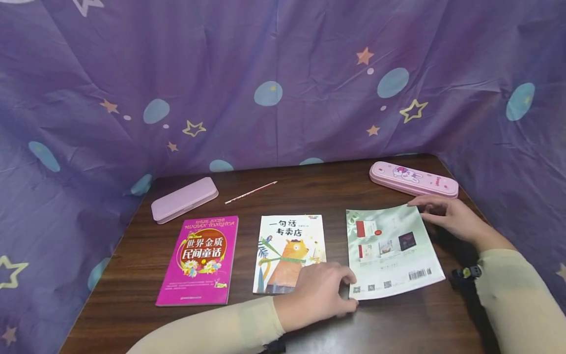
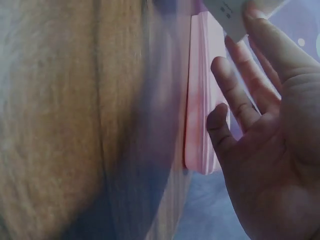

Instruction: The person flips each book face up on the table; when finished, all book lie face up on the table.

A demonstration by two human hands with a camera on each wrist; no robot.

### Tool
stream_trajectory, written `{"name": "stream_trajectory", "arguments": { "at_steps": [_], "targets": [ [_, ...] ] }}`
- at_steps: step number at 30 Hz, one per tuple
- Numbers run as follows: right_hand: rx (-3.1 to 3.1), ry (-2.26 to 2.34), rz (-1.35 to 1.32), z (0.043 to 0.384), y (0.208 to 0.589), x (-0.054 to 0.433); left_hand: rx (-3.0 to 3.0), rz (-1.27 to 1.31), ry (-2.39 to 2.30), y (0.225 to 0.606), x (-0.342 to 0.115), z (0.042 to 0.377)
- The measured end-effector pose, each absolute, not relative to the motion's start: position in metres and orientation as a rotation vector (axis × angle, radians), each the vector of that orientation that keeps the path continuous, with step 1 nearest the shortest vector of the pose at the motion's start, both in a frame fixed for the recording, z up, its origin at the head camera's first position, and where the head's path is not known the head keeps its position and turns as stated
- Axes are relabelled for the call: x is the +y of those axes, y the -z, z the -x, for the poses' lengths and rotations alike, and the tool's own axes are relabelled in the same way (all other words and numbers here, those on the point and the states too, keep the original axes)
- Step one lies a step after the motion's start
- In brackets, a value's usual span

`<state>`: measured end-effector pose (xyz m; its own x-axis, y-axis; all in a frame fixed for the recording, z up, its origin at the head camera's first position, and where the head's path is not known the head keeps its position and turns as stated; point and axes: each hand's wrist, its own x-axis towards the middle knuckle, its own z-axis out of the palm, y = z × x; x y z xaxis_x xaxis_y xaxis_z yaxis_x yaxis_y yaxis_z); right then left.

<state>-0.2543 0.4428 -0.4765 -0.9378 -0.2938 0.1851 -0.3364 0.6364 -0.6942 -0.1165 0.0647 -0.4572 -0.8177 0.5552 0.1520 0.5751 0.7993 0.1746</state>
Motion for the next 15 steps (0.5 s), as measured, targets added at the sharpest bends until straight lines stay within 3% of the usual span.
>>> {"name": "stream_trajectory", "arguments": {
  "at_steps": [15],
  "targets": [
    [-2.708,-1.477,-0.319,0.249,0.463,0.438,-2.732,0.837,0.577,0.445,0.039,0.123]
  ]
}}
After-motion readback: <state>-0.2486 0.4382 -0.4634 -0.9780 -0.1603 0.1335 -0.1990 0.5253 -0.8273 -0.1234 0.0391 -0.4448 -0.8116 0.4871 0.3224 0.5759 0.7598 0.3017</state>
